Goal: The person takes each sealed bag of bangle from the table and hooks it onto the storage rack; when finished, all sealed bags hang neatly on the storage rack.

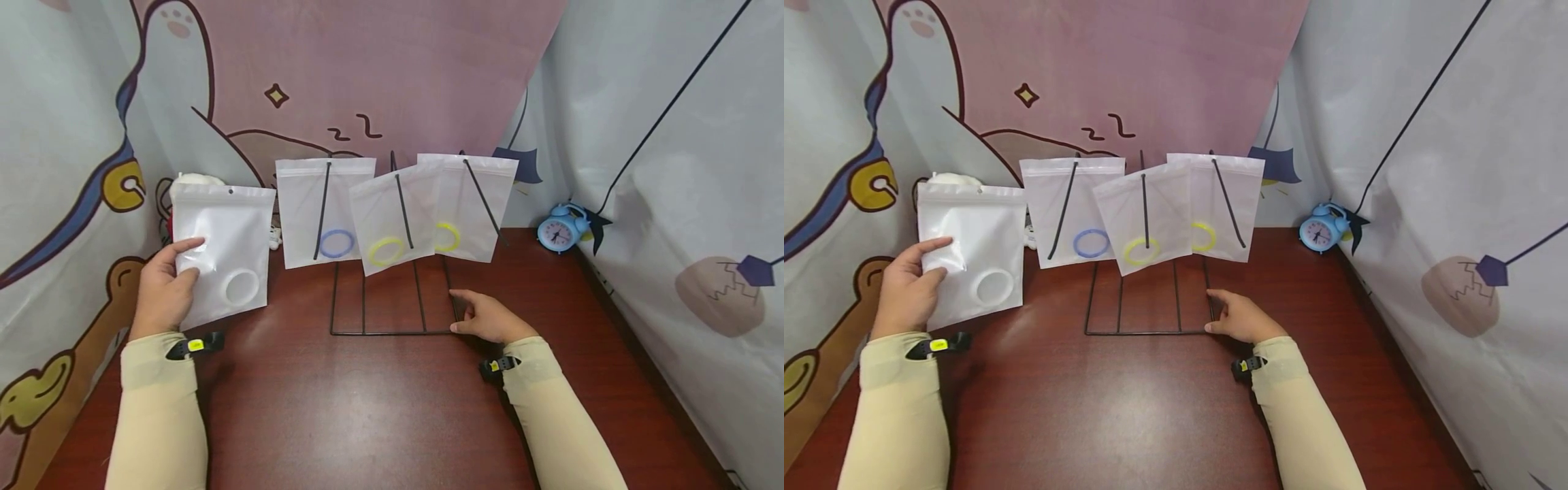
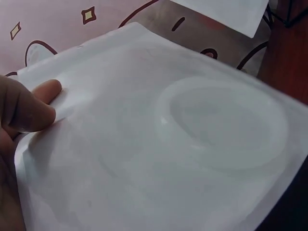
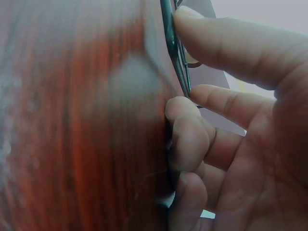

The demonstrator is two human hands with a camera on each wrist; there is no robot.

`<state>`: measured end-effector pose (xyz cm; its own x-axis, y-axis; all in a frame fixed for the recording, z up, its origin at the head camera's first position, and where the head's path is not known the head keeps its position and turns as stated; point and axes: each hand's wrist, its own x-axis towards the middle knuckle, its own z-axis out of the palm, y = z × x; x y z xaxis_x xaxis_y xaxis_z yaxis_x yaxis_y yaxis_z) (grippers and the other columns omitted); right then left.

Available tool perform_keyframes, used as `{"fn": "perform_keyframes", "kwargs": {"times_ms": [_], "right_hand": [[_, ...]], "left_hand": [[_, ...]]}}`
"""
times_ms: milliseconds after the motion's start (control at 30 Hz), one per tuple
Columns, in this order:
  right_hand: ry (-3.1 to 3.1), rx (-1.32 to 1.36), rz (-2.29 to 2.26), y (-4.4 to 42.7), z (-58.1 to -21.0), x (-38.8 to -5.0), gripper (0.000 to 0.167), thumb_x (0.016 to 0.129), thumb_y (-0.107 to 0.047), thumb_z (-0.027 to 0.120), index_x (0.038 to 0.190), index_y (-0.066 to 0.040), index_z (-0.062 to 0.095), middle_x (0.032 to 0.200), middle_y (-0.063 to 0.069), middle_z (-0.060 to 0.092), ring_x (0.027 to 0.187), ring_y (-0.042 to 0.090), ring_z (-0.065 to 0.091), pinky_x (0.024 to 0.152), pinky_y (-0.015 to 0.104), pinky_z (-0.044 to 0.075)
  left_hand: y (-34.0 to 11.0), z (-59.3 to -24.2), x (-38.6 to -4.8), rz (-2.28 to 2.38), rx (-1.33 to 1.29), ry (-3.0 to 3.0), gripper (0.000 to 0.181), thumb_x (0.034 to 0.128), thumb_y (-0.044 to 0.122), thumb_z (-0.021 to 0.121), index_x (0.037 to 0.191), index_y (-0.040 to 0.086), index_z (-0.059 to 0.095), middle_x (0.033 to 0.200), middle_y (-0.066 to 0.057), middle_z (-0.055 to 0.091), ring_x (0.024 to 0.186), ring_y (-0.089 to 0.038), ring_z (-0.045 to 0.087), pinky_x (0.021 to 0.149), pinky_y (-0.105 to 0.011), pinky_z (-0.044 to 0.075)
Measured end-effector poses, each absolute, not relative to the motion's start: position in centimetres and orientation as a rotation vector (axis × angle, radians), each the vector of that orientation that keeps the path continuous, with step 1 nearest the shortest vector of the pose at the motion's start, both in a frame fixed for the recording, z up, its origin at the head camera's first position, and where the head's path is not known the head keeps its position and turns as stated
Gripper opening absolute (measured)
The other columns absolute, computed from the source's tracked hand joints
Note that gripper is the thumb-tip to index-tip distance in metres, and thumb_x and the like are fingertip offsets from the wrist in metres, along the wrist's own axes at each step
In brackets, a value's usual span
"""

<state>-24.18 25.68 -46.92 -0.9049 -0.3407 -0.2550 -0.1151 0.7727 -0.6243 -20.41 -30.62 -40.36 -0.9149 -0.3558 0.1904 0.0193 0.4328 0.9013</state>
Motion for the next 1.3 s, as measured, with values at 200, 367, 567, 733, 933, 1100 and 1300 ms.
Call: {"fn": "perform_keyframes", "kwargs": {"times_ms": [200, 367, 567, 733, 933, 1100, 1300], "right_hand": [[2.605, -0.343, -0.915, 25.7, -46.8, -24.1, 0.08, 0.093, -0.02, 0.082, 0.161, -0.01, 0.042, 0.08, 0.005, 0.06, 0.071, 0.018, 0.055, 0.063, 0.033, 0.046], [2.606, -0.332, -0.904, 25.7, -46.9, -24.0, 0.079, 0.093, -0.021, 0.082, 0.161, -0.012, 0.042, 0.08, 0.005, 0.06, 0.071, 0.018, 0.055, 0.064, 0.033, 0.046], [2.602, -0.332, -0.91, 25.7, -46.9, -24.0, 0.079, 0.093, -0.022, 0.083, 0.161, -0.012, 0.043, 0.08, 0.005, 0.06, 0.071, 0.018, 0.055, 0.064, 0.033, 0.046], [2.604, -0.334, -0.91, 25.8, -47.0, -24.1, 0.079, 0.093, -0.021, 0.083, 0.161, -0.012, 0.043, 0.08, 0.005, 0.061, 0.071, 0.019, 0.055, 0.064, 0.034, 0.047], [2.602, -0.334, -0.909, 25.7, -46.9, -24.2, 0.08, 0.093, -0.021, 0.083, 0.161, -0.011, 0.042, 0.08, 0.005, 0.06, 0.071, 0.018, 0.055, 0.063, 0.032, 0.046], [2.599, -0.343, -0.923, 25.7, -46.9, -24.1, 0.079, 0.093, -0.02, 0.082, 0.161, -0.01, 0.042, 0.08, 0.005, 0.06, 0.071, 0.018, 0.054, 0.063, 0.033, 0.046], [2.604, -0.356, -0.93, 25.7, -46.9, -24.0, 0.079, 0.093, -0.02, 0.082, 0.16, -0.009, 0.043, 0.08, 0.006, 0.06, 0.07, 0.018, 0.054, 0.062, 0.034, 0.045]], "left_hand": [[-30.4, -40.0, -20.4, -1.662, 0.335, -2.117, 0.054, 0.0962, -0.007, 0.047, 0.139, 0.015, 0.07, 0.12, -0.003, 0.068, 0.097, -0.012, 0.06, 0.075, -0.016, 0.049], [-30.4, -39.9, -20.4, -1.856, 0.302, -1.876, 0.051, 0.0909, -0.014, 0.049, 0.128, 0.009, 0.076, 0.104, 0.0, 0.07, 0.091, -0.016, 0.057, 0.069, -0.017, 0.047], [-30.5, -39.9, -20.5, -1.952, 0.287, -1.713, 0.05, 0.088, -0.019, 0.049, 0.122, 0.003, 0.078, 0.103, -0.003, 0.071, 0.088, -0.018, 0.057, 0.064, -0.019, 0.047], [-30.2, -39.9, -20.4, -2.036, 0.25, -1.682, 0.052, 0.0872, -0.022, 0.047, 0.123, 0.0, 0.076, 0.104, -0.002, 0.074, 0.092, -0.019, 0.059, 0.068, -0.02, 0.051], [-29.6, -39.9, -20.0, -2.102, 0.07, -1.736, 0.05, 0.0892, -0.021, 0.043, 0.121, -0.002, 0.076, 0.11, -0.003, 0.073, 0.096, -0.02, 0.056, 0.073, -0.021, 0.051], [-29.7, -39.9, -19.4, -2.199, -0.117, -1.84, 0.045, 0.0962, -0.016, 0.044, 0.125, 0.001, 0.074, 0.12, -0.002, 0.071, 0.101, -0.019, 0.062, 0.078, -0.021, 0.059], [-29.6, -39.9, -19.3, -2.287, -0.353, -1.928, 0.042, 0.0995, -0.016, 0.043, 0.124, 0.001, 0.073, 0.124, -0.003, 0.069, 0.098, -0.017, 0.067, 0.077, -0.026, 0.063]]}}
